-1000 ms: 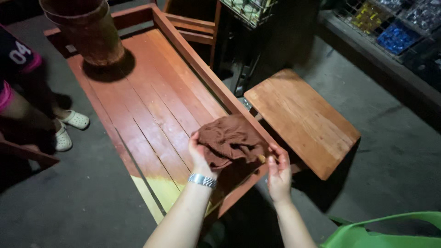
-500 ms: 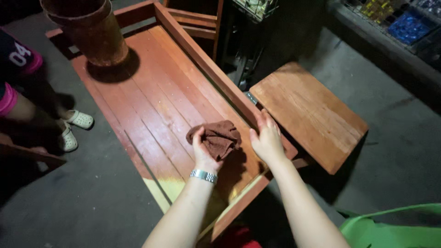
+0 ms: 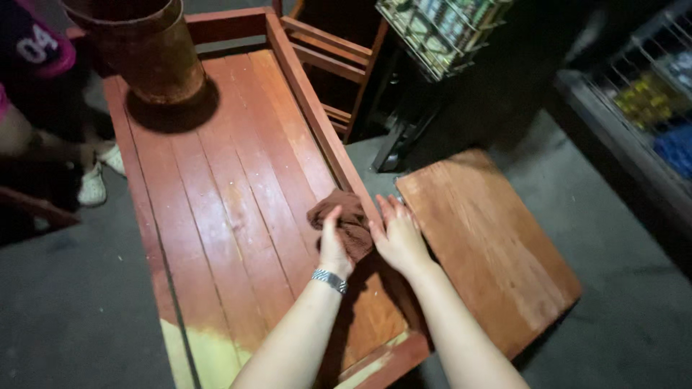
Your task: The person wipes a reddish-brown wood stain onto a slatted wooden tray-like furniture piece using a cloth, working the stain across the planks and along the edges. They periodically refold the stain-soaked cloth and continue coating the remaining unstained wood, with a bucket of stain resting on the piece.
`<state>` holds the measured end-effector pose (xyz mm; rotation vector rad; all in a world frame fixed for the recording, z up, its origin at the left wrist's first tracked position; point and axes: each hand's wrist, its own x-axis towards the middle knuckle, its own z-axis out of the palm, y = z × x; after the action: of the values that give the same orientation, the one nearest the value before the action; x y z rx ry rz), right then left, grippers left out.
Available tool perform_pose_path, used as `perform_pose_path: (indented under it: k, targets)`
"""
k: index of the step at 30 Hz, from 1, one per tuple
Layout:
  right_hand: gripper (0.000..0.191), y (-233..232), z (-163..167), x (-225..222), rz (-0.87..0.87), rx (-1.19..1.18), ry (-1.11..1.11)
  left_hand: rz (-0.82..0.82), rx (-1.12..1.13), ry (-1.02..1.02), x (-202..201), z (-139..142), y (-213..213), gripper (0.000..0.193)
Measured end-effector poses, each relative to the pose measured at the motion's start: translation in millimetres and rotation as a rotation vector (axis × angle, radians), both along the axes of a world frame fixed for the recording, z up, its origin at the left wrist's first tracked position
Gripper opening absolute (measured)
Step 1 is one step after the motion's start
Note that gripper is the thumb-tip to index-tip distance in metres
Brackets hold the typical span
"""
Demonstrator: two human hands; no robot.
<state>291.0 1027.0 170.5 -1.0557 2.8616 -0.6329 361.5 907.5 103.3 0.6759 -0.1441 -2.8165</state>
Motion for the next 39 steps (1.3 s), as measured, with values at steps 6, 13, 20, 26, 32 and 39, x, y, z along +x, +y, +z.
perform_pose_path:
  k: [6, 13, 20, 26, 32, 39]
  targets:
    - [0.059, -6.6, -22.8, -13.6, 0.158, -0.157, -0.015, 0.256, -0.523, -0.391, -71.8, -25.0, -6.2, 0.051]
    - [0.069, -15.4, -23.8, -14.2, 0.137, -0.048, -0.073, 0.291, -0.794, -0.493, -147.7, -38.7, -107.5, 0.065]
    - [0.074, -23.8, -16.0, -12.7, 0.089, 0.042, -0.043, 0.255, -0.721, -0.463, -205.6, -42.4, -200.9, 0.071]
    - [0.076, -25.2, -16.2, -11.2, 0.094, 0.071, -0.025, 0.162, -0.516, -0.54, -175.1, -55.7, -149.5, 0.044]
    - [0.069, -22.3, -15.4, -8.9, 0.088, 0.097, -0.056, 0.112, -0.583, -0.401, -112.0, -59.1, -70.4, 0.046]
    - [0.061, -14.3, -26.3, -6.1, 0.07, 0.006, -0.049, 0.029, -0.593, -0.348, -49.0, -61.1, -3.0, 0.057]
